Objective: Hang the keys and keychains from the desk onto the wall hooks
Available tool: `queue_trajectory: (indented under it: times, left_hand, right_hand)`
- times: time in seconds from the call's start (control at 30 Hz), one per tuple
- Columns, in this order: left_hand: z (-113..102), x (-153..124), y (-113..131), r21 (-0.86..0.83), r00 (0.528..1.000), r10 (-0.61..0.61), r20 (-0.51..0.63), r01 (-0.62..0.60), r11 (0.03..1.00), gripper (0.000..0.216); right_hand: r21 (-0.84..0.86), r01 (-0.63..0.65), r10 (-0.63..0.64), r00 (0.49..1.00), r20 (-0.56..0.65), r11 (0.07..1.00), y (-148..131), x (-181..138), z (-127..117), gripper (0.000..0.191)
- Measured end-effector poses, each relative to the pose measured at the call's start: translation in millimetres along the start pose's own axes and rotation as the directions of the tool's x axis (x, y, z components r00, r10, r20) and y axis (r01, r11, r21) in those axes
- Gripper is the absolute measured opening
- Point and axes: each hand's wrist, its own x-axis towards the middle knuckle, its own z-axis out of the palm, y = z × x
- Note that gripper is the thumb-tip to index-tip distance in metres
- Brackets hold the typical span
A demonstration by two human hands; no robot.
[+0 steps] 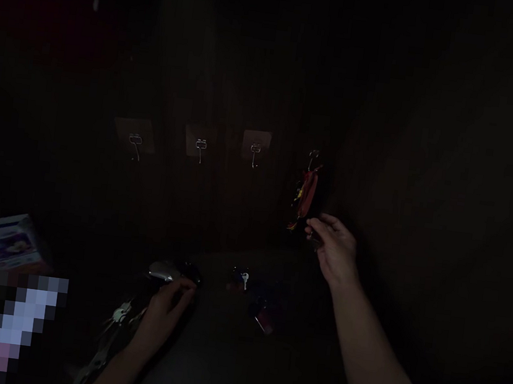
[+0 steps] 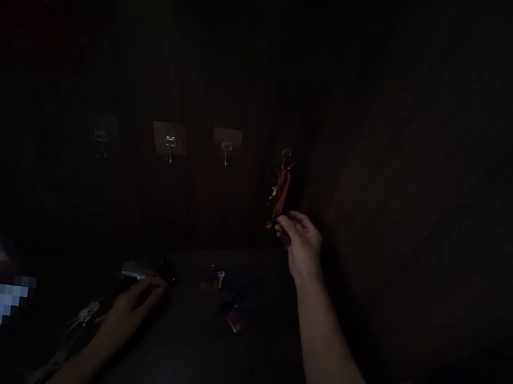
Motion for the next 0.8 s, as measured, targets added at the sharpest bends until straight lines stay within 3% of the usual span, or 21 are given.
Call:
queue_trajectory:
  times: [0.17,0.33,0.8]
  left_hand:
    - [-1,-1,5,0.020,1.000,-0.001,0.014,0.001,1.000,0.024]
    - [-3,-1,10,0.032,1.000,0.012,0.006,-0.012,0.999,0.023]
    - [-3,0,10,0.058,0.998,0.065,-0.001,-0.065,0.996,0.022]
  right_hand:
    - [-0.004,0.079,-0.078,0.995,0.068,0.997,-23,25,22,0.028]
    - [0.046,0.068,-0.072,0.993,0.096,0.997,-30,46,35,0.026]
    - [0.019,-0.001,-0.001,0.996,0.084,1.000,-23,68,39,0.015]
